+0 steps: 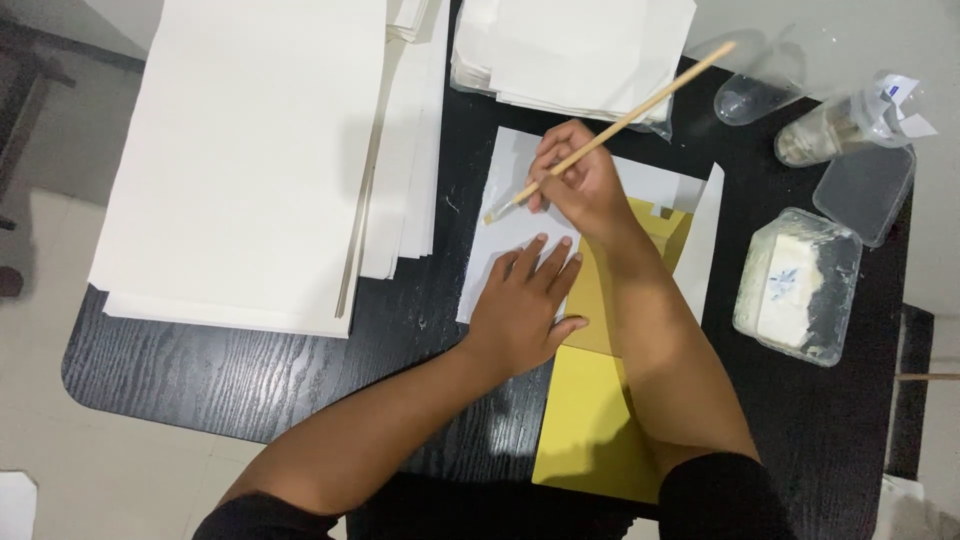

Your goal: Folding paper bags and applying glue with a brush to seal them.

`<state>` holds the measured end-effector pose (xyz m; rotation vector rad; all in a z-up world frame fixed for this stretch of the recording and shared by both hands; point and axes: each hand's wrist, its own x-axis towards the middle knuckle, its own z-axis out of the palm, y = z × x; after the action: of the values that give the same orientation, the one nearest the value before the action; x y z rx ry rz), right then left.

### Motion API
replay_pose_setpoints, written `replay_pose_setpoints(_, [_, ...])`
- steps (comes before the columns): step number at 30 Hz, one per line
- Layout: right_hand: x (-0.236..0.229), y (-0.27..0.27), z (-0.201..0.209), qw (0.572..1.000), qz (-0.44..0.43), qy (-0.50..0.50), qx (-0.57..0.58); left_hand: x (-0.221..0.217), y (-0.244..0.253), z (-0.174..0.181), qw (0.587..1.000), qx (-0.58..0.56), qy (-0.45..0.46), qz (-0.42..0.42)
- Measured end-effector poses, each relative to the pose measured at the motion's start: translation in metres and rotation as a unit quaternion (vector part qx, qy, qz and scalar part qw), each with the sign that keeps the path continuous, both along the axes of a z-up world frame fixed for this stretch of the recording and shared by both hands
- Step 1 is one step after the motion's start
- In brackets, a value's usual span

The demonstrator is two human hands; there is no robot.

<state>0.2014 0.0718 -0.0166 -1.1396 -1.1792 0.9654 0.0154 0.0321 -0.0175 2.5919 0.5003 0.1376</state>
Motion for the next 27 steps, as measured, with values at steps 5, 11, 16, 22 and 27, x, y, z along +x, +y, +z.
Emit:
replay_pose_setpoints(5, [0.013, 0.005, -0.013, 0.994, -0.089, -0.006, 0.061, 0.0, 0.0, 0.002, 1.0, -0.005, 0.0, 0.003])
replay_pose_setpoints(11, [0.008, 0.001, -0.006, 0.991, -0.115, -0.015, 0.071, 0.001, 0.0, 0.001, 1.0, -0.007, -0.013, 0.009])
replay_pose_setpoints(16, [0.004, -0.001, -0.001, 0.995, -0.071, -0.054, 0.043, 0.001, 0.0, 0.002, 1.0, -0.006, 0.001, 0.008])
replay_pose_setpoints(22, [-0.002, -0.004, 0.001, 0.999, -0.007, -0.041, 0.018, 0.001, -0.001, -0.004, 1.0, -0.004, -0.019, 0.012])
replay_pose_setpoints(27, [-0.004, -0.002, 0.005, 1.0, 0.01, 0.004, 0.005, 0.0, -0.001, 0.001, 1.0, -0.007, -0.006, 0.01])
